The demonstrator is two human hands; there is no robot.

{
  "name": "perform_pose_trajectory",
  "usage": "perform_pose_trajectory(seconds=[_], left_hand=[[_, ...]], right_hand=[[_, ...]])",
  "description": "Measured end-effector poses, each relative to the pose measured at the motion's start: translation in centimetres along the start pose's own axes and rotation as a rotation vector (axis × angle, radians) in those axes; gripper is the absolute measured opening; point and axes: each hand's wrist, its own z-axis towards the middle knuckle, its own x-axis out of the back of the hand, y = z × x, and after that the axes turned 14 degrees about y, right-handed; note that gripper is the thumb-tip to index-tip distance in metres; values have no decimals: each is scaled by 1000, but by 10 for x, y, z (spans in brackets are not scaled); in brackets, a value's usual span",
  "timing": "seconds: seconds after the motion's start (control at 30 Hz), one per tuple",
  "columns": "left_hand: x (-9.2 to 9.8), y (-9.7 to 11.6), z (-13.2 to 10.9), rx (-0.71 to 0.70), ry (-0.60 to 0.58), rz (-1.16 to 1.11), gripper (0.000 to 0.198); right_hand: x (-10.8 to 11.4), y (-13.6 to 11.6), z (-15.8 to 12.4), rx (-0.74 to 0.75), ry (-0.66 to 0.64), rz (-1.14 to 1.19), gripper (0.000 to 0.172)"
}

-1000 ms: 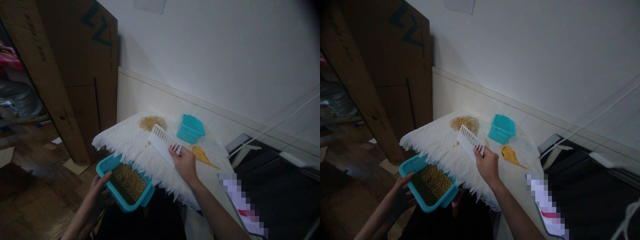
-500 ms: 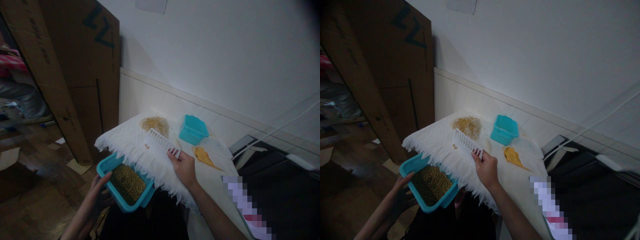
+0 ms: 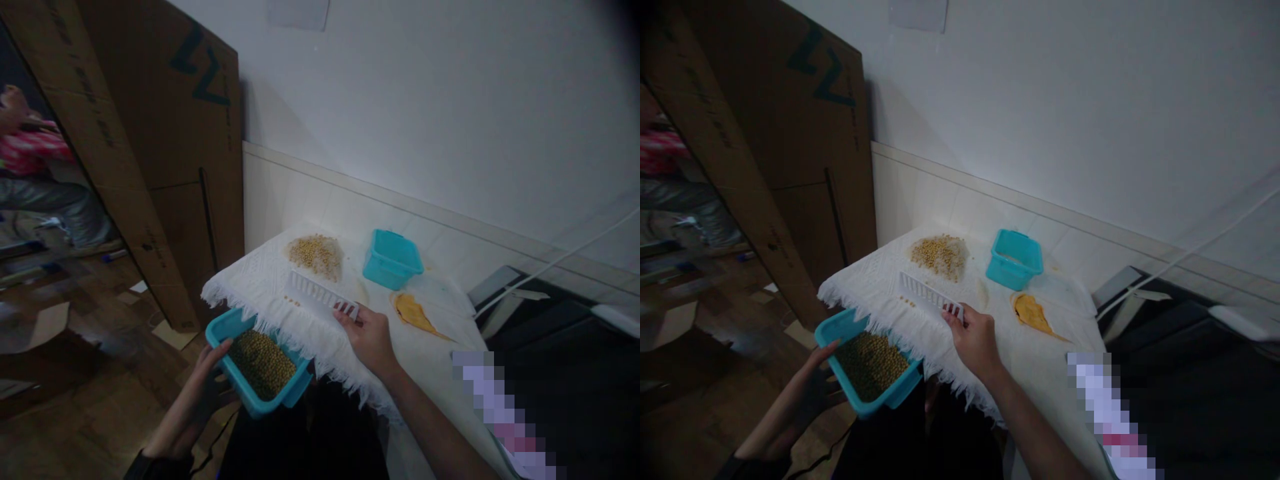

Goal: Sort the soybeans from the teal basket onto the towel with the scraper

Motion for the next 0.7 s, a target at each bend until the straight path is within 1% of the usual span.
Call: perform_pose_trajectory(seconds=[0.07,0.1,0.23,0.27,0.33,0.4,0.5,0.6,0.7], left_hand=[[-2,3,0,-17,-7,7,72],[-3,3,0,-21,-8,10,73],[-3,1,-4,9,17,27,93],[-3,0,-5,15,14,28,94],[-1,-3,-7,5,-22,30,88],[0,-6,-10,-19,-68,29,74],[1,-9,-11,-37,-93,21,58],[3,-11,-7,-29,-76,30,58],[5,-10,2,10,-59,39,64]], right_hand=[[0,-6,-5,28,1,1,30],[0,-10,-9,43,-1,5,30],[0,-25,-26,90,-39,49,27],[1,-27,-28,89,-50,61,27],[2,-25,-27,61,-49,75,27],[3,-18,-17,11,0,71,30],[5,1,8,-37,132,18,34],[4,19,30,-41,177,-32,34],[0,26,39,-46,173,-50,32]])
